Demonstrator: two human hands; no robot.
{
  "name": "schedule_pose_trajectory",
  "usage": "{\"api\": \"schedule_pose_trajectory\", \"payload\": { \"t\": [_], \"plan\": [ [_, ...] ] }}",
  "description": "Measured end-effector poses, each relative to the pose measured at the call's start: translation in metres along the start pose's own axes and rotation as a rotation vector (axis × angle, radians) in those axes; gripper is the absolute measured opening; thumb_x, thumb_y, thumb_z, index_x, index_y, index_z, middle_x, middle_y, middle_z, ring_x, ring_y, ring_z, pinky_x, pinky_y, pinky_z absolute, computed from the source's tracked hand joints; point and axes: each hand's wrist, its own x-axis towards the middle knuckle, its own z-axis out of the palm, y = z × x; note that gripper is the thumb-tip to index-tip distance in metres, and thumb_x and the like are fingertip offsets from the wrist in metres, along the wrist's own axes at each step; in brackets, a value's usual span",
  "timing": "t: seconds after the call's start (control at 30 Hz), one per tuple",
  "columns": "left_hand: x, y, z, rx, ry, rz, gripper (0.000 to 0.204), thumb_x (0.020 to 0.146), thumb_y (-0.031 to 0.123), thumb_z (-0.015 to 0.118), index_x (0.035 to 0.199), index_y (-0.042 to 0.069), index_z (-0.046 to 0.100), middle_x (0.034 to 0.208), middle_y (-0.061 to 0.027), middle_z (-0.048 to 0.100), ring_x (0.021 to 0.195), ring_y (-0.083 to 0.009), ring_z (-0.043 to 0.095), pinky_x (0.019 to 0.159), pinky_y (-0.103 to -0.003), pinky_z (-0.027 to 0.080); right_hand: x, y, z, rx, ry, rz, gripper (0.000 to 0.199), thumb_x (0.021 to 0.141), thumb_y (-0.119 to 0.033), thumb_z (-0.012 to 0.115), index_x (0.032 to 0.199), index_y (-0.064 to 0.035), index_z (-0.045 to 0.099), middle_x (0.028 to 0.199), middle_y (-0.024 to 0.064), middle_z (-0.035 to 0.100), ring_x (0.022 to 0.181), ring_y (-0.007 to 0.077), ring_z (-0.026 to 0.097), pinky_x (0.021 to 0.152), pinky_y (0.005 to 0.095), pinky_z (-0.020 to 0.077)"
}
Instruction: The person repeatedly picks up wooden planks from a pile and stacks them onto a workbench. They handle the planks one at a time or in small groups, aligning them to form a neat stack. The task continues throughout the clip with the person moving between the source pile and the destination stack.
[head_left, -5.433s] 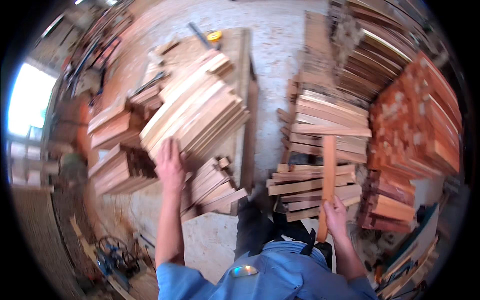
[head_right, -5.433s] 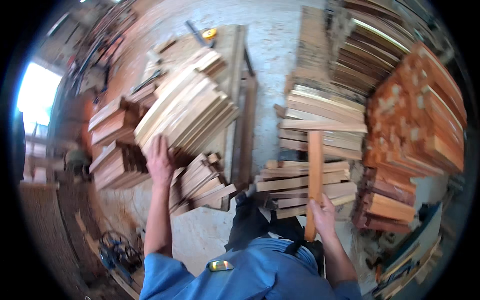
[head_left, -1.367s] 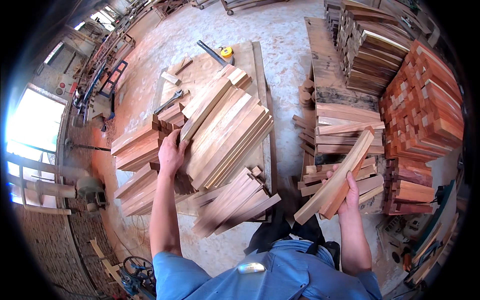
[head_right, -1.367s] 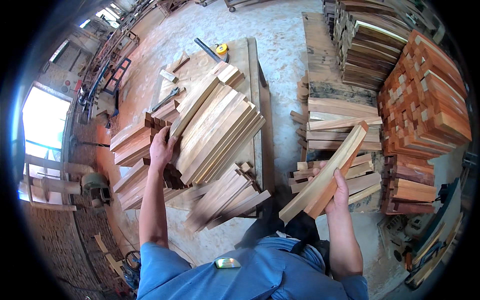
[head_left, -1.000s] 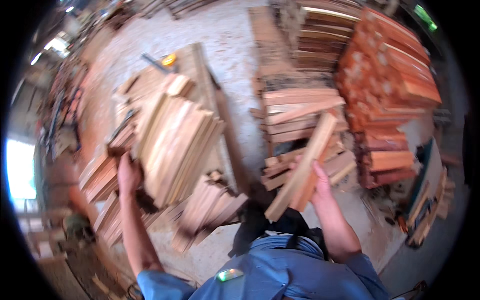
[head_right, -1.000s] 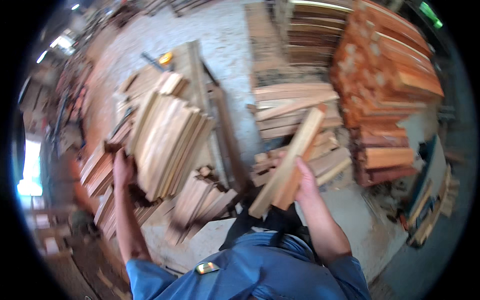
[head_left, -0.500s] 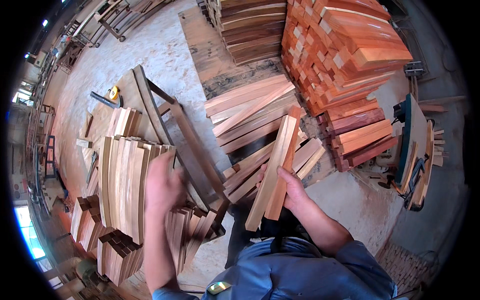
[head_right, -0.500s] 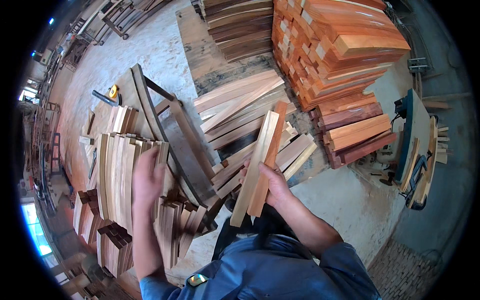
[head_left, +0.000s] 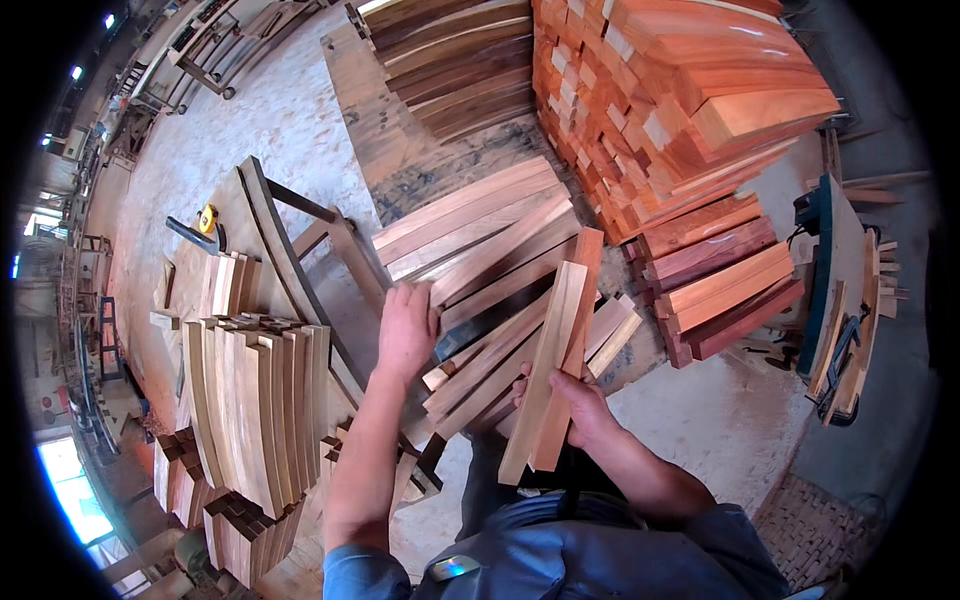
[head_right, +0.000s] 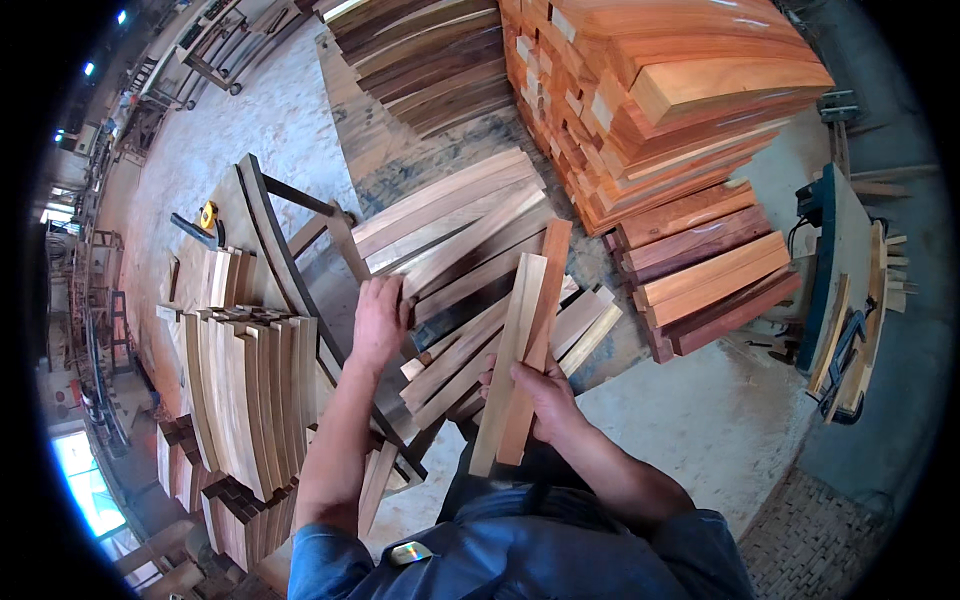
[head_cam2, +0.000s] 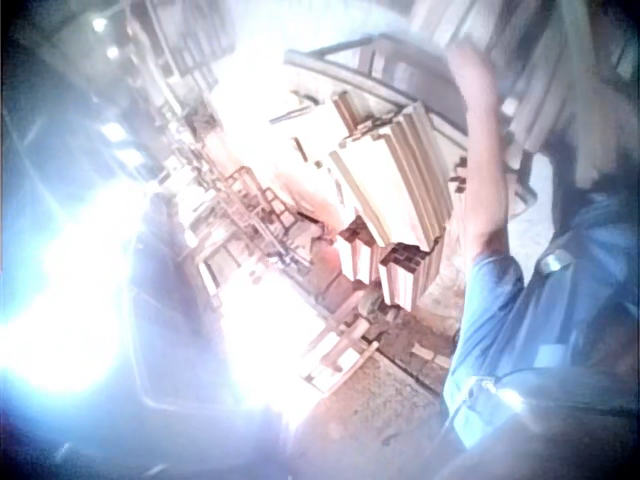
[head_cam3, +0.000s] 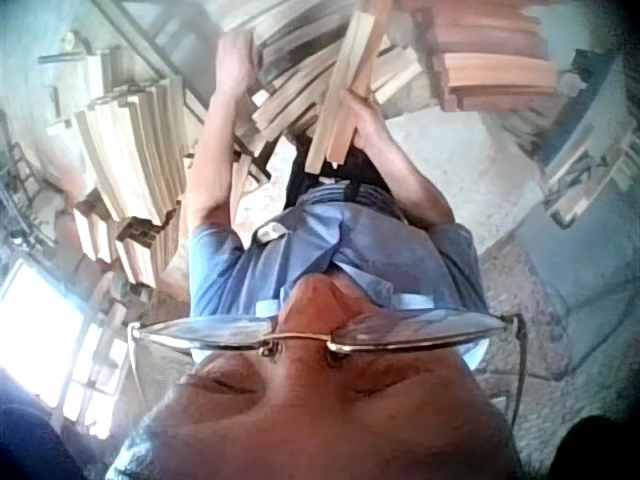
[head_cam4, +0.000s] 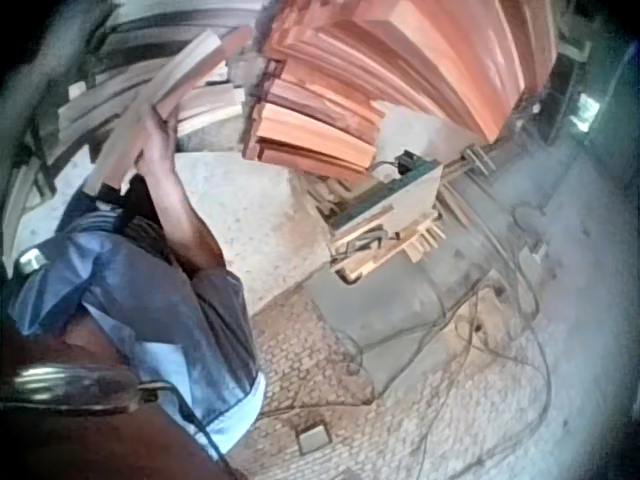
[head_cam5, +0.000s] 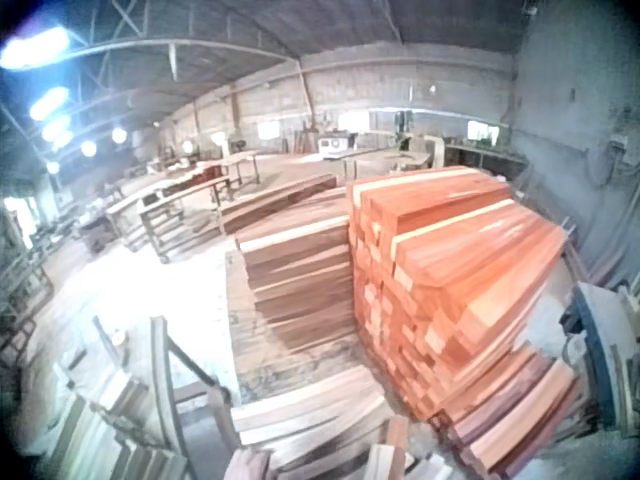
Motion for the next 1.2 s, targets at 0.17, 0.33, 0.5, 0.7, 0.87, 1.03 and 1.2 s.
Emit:
{"api": "schedule_pose_trajectory", "payload": {
  "t": [0.17, 0.33, 0.5, 0.7, 0.87, 1.03, 1.2],
  "plan": [
    [-0.009, -0.009, -0.005, -0.038, -0.076, 0.020, 0.040, 0.082, 0.014, 0.071, 0.117, 0.000, 0.059, 0.112, -0.0196, 0.059, 0.108, -0.0379, 0.053, 0.095, -0.045, 0.044, 0.006, -0.007, -0.003, -0.026, -0.009, 0.008, 0.035, 0.098, -0.009, 0.054, 0.132, -0.0082, 0.049, 0.116, 0.0145, 0.064, 0.100, 0.0277, 0.067, 0.085, 0.0458, 0.0581],
    [0.013, -0.058, 0.015, -0.567, 0.291, -0.763, 0.034, 0.088, 0.026, 0.072, 0.106, 0.000, 0.061, 0.087, -0.0098, 0.064, 0.075, -0.0196, 0.060, 0.072, -0.033, 0.050, 0.009, -0.009, -0.008, -0.020, -0.025, -0.006, 0.036, 0.097, -0.008, 0.054, 0.133, -0.0082, 0.048, 0.117, 0.0152, 0.064, 0.100, 0.0283, 0.067, 0.086, 0.0464, 0.0583],
    [0.031, -0.083, 0.030, -0.996, 0.094, -0.998, 0.021, 0.089, 0.024, 0.072, 0.091, 0.005, 0.064, 0.069, 0.0040, 0.055, 0.057, -0.0068, 0.043, 0.053, -0.025, 0.035, 0.009, -0.010, -0.012, -0.036, -0.003, 0.022, 0.040, 0.098, -0.006, 0.053, 0.137, -0.0096, 0.045, 0.118, 0.0167, 0.064, 0.102, 0.0287, 0.067, 0.086, 0.0460, 0.0581],
    [0.039, -0.076, 0.024, -1.088, 0.123, -1.072, 0.012, 0.087, 0.015, 0.068, 0.092, 0.004, 0.064, 0.078, -0.0001, 0.060, 0.062, -0.0106, 0.051, 0.061, -0.026, 0.043, 0.009, -0.013, -0.013, -0.071, 0.007, -0.016, 0.035, 0.096, -0.010, 0.057, 0.131, -0.0070, 0.051, 0.116, 0.0163, 0.065, 0.099, 0.0312, 0.067, 0.086, 0.0485, 0.0577],
    [0.024, -0.070, -0.013, -1.468, 0.330, -0.903, 0.014, 0.088, 0.012, 0.061, 0.097, 0.002, 0.061, 0.084, -0.0050, 0.061, 0.062, -0.0174, 0.058, 0.056, -0.029, 0.050, 0.006, -0.016, -0.015, -0.113, -0.004, -0.028, 0.036, 0.096, -0.009, 0.057, 0.131, -0.0067, 0.051, 0.116, 0.0166, 0.065, 0.099, 0.0308, 0.067, 0.087, 0.0485, 0.0576],
    [-0.004, -0.034, -0.056, -1.367, 0.334, -0.843, 0.019, 0.095, 0.013, 0.050, 0.106, -0.001, 0.057, 0.090, -0.0098, 0.062, 0.054, -0.0179, 0.057, 0.048, -0.030, 0.051, 0.006, -0.016, -0.013, -0.091, -0.026, -0.004, 0.041, 0.096, -0.004, 0.053, 0.136, -0.0083, 0.045, 0.117, 0.0178, 0.063, 0.099, 0.0295, 0.067, 0.085, 0.0458, 0.0577],
    [-0.077, -0.011, -0.096, -1.453, 0.486, -0.856, 0.028, 0.099, 0.019, 0.044, 0.111, -0.003, 0.056, 0.077, -0.0104, 0.059, 0.047, -0.0195, 0.056, 0.041, -0.031, 0.052, 0.003, -0.015, -0.001, -0.074, -0.058, -0.004, 0.041, 0.095, -0.005, 0.055, 0.135, -0.0086, 0.046, 0.116, 0.0186, 0.063, 0.096, 0.0314, 0.067, 0.084, 0.0471, 0.0578]
  ]
}}
